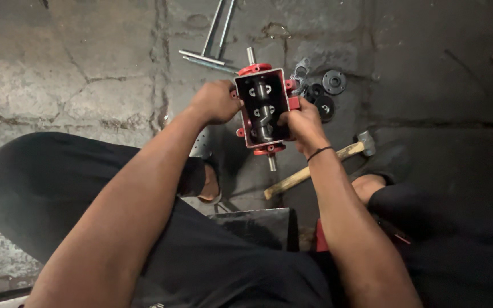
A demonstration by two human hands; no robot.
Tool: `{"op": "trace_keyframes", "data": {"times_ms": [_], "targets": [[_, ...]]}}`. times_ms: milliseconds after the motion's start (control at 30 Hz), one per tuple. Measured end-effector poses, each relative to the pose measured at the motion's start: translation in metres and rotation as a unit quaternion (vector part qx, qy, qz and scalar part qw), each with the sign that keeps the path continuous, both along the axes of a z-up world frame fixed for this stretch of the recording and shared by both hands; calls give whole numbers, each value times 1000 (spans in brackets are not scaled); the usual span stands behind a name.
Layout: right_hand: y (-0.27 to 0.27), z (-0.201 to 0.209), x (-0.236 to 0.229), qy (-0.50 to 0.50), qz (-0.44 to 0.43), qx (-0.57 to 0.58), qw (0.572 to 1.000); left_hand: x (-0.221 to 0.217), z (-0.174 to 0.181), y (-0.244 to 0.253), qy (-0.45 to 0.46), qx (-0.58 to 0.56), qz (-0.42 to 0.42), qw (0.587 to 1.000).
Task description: The person uses a hammer to tap metal rods into a red mechanical housing. They then insert a crankshaft into the housing and tap it into place with the hammer. Finally, they insert small washers into the housing.
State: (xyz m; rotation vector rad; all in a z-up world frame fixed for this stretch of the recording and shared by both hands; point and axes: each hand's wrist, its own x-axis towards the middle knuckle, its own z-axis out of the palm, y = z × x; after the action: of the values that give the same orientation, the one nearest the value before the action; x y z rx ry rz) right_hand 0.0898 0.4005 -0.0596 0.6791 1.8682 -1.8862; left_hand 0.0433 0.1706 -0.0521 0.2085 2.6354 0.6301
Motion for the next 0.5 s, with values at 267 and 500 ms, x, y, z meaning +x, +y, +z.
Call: {"op": "trace_keyframes", "data": {"times_ms": [267, 500], "targets": [[12, 1, -11, 40, 39, 37, 998, -5, 5, 9, -17, -1, 16, 1000], [17, 9, -16, 17, 109, 142, 984, -11, 3, 12, -67, 83, 141, 984]]}}
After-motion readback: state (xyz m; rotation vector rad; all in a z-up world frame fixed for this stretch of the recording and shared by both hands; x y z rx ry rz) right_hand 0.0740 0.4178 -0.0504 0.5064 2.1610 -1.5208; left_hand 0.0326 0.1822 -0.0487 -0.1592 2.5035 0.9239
